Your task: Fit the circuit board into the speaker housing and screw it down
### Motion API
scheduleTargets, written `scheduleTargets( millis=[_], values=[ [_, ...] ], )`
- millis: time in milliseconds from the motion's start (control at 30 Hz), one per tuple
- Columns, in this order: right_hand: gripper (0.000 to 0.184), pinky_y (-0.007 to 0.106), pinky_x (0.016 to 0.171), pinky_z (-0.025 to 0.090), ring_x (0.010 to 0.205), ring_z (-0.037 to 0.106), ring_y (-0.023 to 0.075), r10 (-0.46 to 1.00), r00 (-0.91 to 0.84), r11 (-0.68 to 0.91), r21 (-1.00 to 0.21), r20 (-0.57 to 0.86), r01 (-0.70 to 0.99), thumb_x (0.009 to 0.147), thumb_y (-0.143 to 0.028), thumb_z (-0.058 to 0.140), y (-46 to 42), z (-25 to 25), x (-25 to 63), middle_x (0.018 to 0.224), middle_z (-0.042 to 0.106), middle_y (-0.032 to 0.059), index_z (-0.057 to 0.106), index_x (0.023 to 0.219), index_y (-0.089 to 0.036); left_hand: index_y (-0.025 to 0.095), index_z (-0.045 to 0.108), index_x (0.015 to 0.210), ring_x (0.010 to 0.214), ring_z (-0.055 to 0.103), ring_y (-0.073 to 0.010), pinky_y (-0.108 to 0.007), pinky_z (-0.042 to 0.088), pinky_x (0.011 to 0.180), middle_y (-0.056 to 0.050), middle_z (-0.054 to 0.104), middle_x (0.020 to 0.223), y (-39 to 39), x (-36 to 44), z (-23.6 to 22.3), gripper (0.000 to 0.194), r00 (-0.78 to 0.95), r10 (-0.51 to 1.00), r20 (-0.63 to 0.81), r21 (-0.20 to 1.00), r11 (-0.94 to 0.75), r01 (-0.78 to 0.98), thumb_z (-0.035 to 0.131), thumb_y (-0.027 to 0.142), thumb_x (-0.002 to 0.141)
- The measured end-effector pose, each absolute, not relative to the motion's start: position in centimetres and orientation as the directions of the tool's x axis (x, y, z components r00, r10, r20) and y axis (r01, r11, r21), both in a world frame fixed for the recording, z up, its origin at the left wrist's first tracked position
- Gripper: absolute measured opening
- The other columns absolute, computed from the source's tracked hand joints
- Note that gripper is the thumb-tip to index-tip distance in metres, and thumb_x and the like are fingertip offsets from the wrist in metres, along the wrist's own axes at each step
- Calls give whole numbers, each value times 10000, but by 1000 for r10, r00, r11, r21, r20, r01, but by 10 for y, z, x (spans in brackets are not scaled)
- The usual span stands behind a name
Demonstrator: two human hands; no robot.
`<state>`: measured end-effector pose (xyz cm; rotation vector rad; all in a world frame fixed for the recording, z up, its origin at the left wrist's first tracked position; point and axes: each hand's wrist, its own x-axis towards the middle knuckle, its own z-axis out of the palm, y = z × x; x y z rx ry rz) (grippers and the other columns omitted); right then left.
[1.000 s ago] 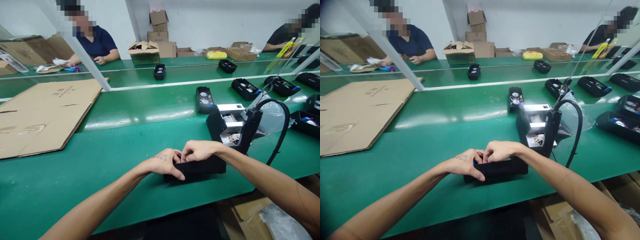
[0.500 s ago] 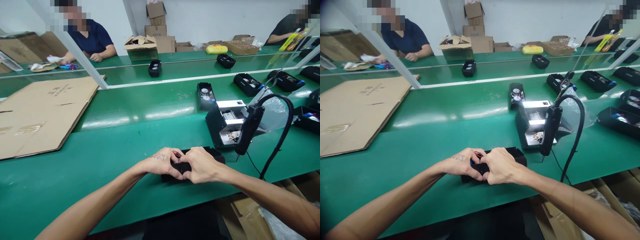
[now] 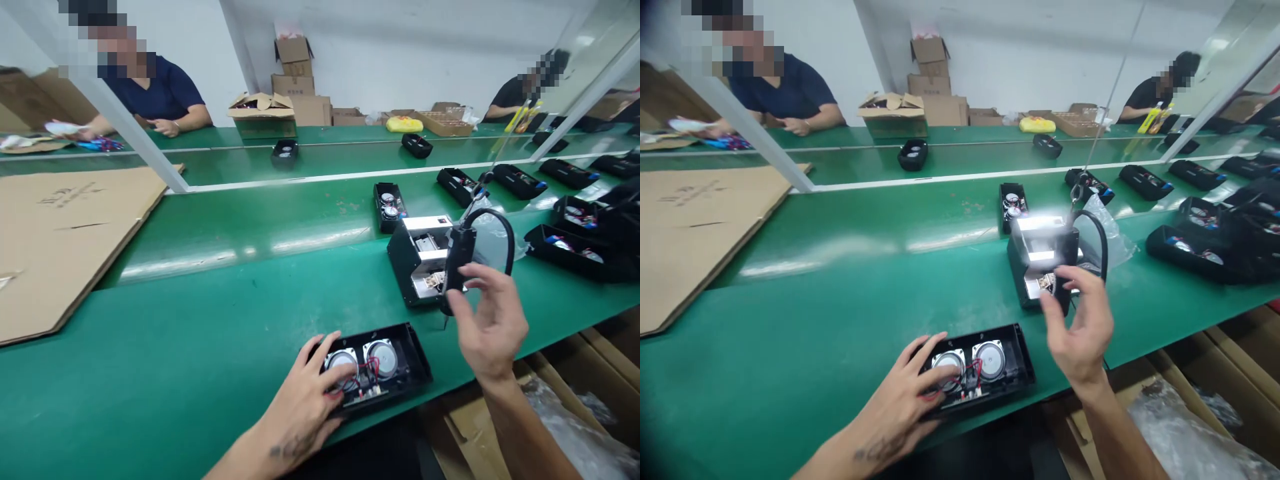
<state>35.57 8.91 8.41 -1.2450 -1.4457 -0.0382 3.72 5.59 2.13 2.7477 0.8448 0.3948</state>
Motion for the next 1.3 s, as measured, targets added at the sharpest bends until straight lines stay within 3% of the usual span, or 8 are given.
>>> scheduleTargets(
  millis=[67,233,333,500,800,1033,1200,1300],
  values=[
    [542,478,980,567,1270,638,335,559,373,302,-600,741,740,979,-352,741,103,68,378,1420,611,167,581,1477,-212,246,773,842,1575,333,-414,-564,199,1324,8,701,1421,47,38,15,264,796,544,266,193,-839,509,826,501,884],
    [830,565,1088,552,1293,662,373,763,463,81,-777,452,625,939,-485,764,128,41,397,1455,631,216,422,1624,-163,273,745,789,1570,339,-363,-491,181,1347,55,716,1382,49,40,15,283,776,530,343,111,-843,527,841,533,841],
    [596,442,869,619,920,736,279,759,501,164,-867,416,471,858,-436,854,121,36,397,1083,755,110,654,1349,-163,280,738,780,1569,359,-361,-483,190,1353,60,734,1367,49,41,13,264,756,538,373,106,-834,541,863,512,802],
    [223,310,565,495,513,547,151,866,393,245,-947,310,208,928,-343,791,103,34,402,619,579,-69,648,1031,-207,285,714,766,1573,377,-332,-453,198,1350,94,760,1352,49,41,5,247,710,562,425,200,-823,531,871,474,794],
    [333,333,582,513,454,538,142,615,567,499,-827,548,259,890,-361,817,143,100,401,626,594,-91,551,1049,-240,304,733,745,1520,462,-312,-454,293,1291,81,805,1242,57,47,2,292,663,585,467,239,-805,542,850,555,837],
    [305,346,608,517,530,564,159,784,425,336,-885,453,323,869,-405,813,156,100,390,633,592,-62,565,921,-236,320,759,770,1506,486,-332,-470,308,1293,65,807,1241,57,45,-3,258,670,589,452,226,-802,553,863,553,804],
    [367,311,527,477,503,533,136,911,301,219,-949,282,227,868,-395,850,123,94,386,679,597,-64,609,1076,-214,309,743,749,1522,461,-335,-486,325,1275,60,801,1255,56,48,-2,265,669,580,465,196,-804,561,847,543,817],
    [427,287,457,423,444,498,131,892,285,351,-935,351,53,931,-372,820,91,100,380,649,557,-95,575,1259,-253,295,729,741,1511,472,-332,-483,322,1272,60,804,1238,56,52,-2,283,656,586,476,223,-802,554,836,541,831]
  ],
)
